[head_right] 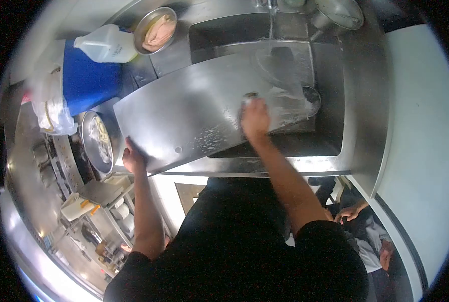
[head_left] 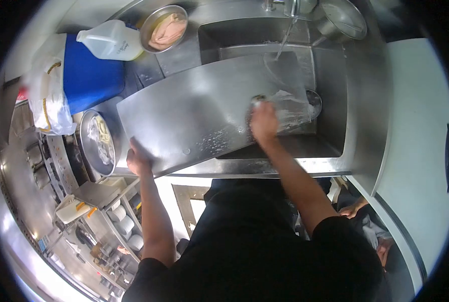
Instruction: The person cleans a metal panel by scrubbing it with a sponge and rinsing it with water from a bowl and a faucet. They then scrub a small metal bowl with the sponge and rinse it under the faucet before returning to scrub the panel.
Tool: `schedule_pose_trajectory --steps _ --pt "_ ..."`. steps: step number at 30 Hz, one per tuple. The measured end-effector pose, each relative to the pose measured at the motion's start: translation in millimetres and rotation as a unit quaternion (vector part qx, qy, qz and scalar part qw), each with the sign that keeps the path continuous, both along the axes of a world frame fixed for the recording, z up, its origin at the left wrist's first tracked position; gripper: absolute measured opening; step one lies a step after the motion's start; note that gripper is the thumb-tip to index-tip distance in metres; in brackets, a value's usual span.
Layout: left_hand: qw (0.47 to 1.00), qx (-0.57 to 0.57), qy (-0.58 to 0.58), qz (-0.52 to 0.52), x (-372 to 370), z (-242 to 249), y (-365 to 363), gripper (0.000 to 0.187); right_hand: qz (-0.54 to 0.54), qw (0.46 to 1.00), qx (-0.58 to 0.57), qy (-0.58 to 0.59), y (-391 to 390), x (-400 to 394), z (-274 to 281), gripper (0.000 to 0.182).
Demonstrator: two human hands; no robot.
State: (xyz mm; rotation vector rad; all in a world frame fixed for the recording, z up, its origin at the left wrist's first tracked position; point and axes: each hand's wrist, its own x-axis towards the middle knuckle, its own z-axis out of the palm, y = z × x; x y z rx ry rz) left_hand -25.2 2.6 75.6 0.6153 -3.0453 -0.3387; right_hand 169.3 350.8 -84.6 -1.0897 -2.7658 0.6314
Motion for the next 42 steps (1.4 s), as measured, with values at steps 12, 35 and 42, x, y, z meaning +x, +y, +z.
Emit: schedule_pose_trajectory --steps 12,35,42 --pt "1.000 -0.010 -0.011 0.001 3.7 -8.0 -8.9 0.083 -0.004 0.999 0.010 0.053 61.5 -37.5 15.4 0.019" --pt "0.999 -0.030 -0.004 -0.017 3.1 -21.0 -6.6 0.069 0.267 0.949 -0.080 0.150 -141.8 -167.5 100.6 0.025" --pt "1.000 0.011 -0.007 -0.004 8.0 -37.7 -15.2 0.071 0.495 0.826 -0.121 0.243 -189.7 -111.3 104.1 0.029"
